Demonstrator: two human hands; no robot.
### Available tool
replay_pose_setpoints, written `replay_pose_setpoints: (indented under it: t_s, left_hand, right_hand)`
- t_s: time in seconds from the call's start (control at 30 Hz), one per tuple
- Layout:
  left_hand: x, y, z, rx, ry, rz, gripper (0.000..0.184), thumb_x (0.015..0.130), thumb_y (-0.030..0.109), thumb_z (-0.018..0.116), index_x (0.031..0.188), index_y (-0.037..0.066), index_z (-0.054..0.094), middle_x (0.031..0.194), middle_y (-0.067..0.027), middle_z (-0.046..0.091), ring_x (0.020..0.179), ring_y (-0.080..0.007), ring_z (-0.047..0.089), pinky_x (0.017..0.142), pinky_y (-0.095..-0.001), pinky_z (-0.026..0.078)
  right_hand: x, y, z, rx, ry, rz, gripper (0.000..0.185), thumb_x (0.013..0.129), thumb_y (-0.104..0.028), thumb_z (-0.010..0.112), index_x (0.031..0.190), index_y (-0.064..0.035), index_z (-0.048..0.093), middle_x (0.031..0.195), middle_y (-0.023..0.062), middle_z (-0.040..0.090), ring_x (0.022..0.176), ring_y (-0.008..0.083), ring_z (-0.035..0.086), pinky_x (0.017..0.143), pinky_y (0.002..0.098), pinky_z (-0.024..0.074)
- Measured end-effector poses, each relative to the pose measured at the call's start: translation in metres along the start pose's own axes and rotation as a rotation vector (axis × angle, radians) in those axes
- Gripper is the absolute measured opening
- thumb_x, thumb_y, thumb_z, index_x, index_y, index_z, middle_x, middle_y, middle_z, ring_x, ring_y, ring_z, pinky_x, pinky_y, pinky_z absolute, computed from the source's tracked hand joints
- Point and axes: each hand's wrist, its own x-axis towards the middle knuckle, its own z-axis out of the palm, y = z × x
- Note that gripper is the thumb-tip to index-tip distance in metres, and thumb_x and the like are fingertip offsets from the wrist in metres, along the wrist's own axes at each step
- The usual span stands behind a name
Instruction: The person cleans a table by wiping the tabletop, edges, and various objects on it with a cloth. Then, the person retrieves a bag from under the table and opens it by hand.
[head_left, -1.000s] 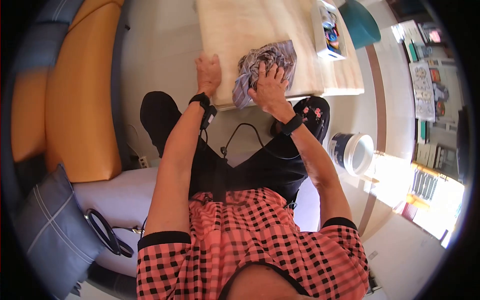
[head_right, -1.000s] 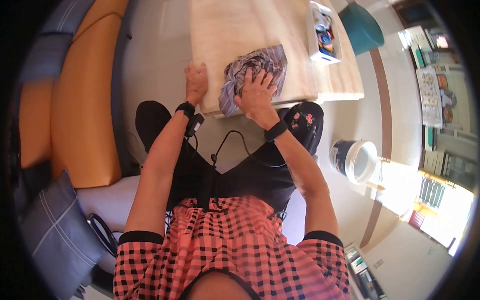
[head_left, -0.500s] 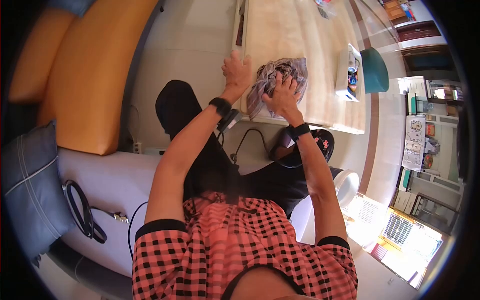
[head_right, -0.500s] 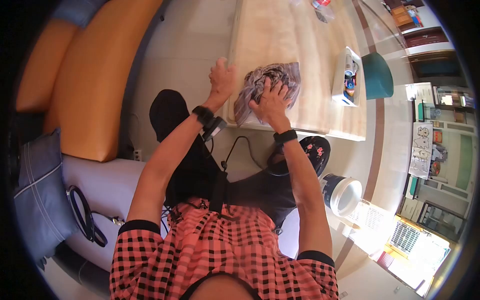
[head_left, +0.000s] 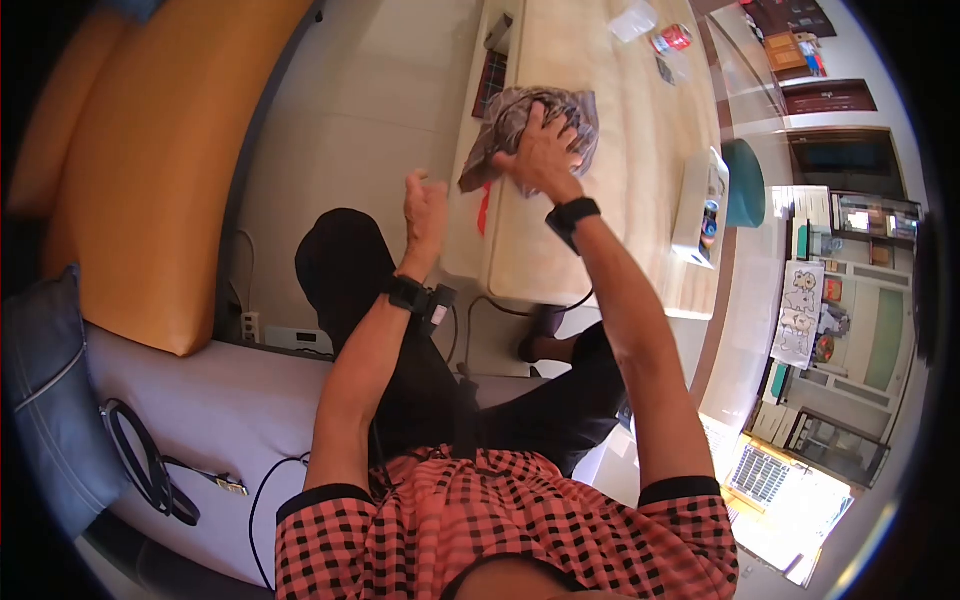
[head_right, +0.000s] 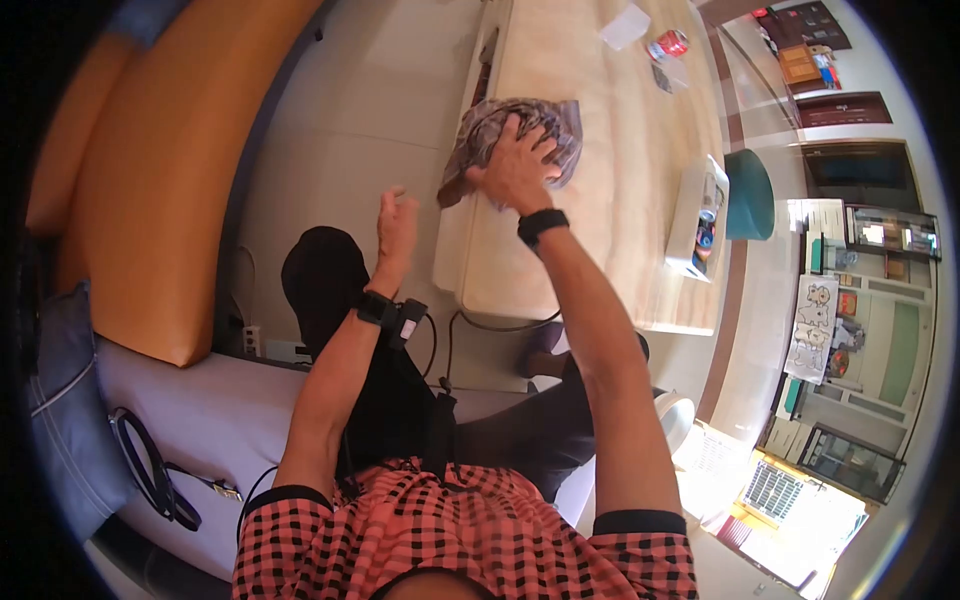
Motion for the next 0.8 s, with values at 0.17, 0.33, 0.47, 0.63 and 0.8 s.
replay_pose_setpoints:
  t_s: [0.17, 0.33, 0.47, 0.63, 0.8]
  left_hand:
    - [-0.006, 0.014, 0.009, -0.122, -0.12, -0.128, 0.035, 0.089, 0.018, 0.053, 0.122, 0.005, 0.05, 0.078, 0.0006, 0.047, 0.072, -0.0086, 0.044, 0.064, -0.0245, 0.04]
    - [-0.004, 0.016, 0.017, -0.136, -0.164, -0.198, 0.036, 0.089, 0.018, 0.053, 0.122, 0.004, 0.05, 0.077, 0.002, 0.047, 0.071, -0.0076, 0.043, 0.062, -0.0212, 0.037]
    - [0.002, 0.031, 0.02, -0.235, -0.237, -0.268, 0.038, 0.089, 0.018, 0.052, 0.124, 0.004, 0.05, 0.078, 0.0019, 0.049, 0.07, -0.0075, 0.043, 0.061, -0.022, 0.037]
    - [0.007, 0.033, 0.024, -0.118, -0.222, -0.275, 0.039, 0.088, 0.018, 0.052, 0.124, 0.003, 0.05, 0.079, 0.0005, 0.05, 0.07, -0.0079, 0.043, 0.062, -0.0237, 0.038]
    - [0.005, 0.05, 0.018, -0.099, -0.242, -0.299, 0.039, 0.088, 0.019, 0.052, 0.123, 0.003, 0.051, 0.084, -0.002, 0.056, 0.07, -0.0098, 0.046, 0.065, -0.0245, 0.04]
  right_hand:
    - [0.075, -0.011, -0.022, -0.055, -0.052, 0.073, 0.107, 0.068, -0.045, 0.077, 0.149, -0.0133, 0.015, 0.142, 0.0299, 0.028, 0.129, 0.0526, 0.03, 0.092, 0.0709, 0.0346]
    - [0.14, -0.007, -0.021, -0.017, 0.013, 0.038, 0.102, 0.064, -0.044, 0.08, 0.144, -0.0161, 0.023, 0.143, 0.0297, 0.026, 0.13, 0.0553, 0.027, 0.092, 0.0747, 0.0302]
    - [0.201, -0.001, -0.015, -0.044, 0.127, -0.026, 0.093, 0.065, -0.037, 0.079, 0.141, -0.0132, 0.03, 0.137, 0.0288, 0.033, 0.127, 0.0537, 0.032, 0.095, 0.0719, 0.0302]
    - [0.229, -0.014, -0.038, -0.062, 0.045, -0.042, 0.11, 0.064, -0.036, 0.081, 0.147, -0.0046, 0.015, 0.141, 0.0409, 0.024, 0.128, 0.0617, 0.027, 0.104, 0.0643, 0.0307]
    - [0.229, -0.007, -0.028, -0.011, 0.097, -0.084, 0.108, 0.065, -0.035, 0.08, 0.148, -0.0061, 0.016, 0.144, 0.0377, 0.023, 0.13, 0.0603, 0.026, 0.103, 0.0653, 0.0319]
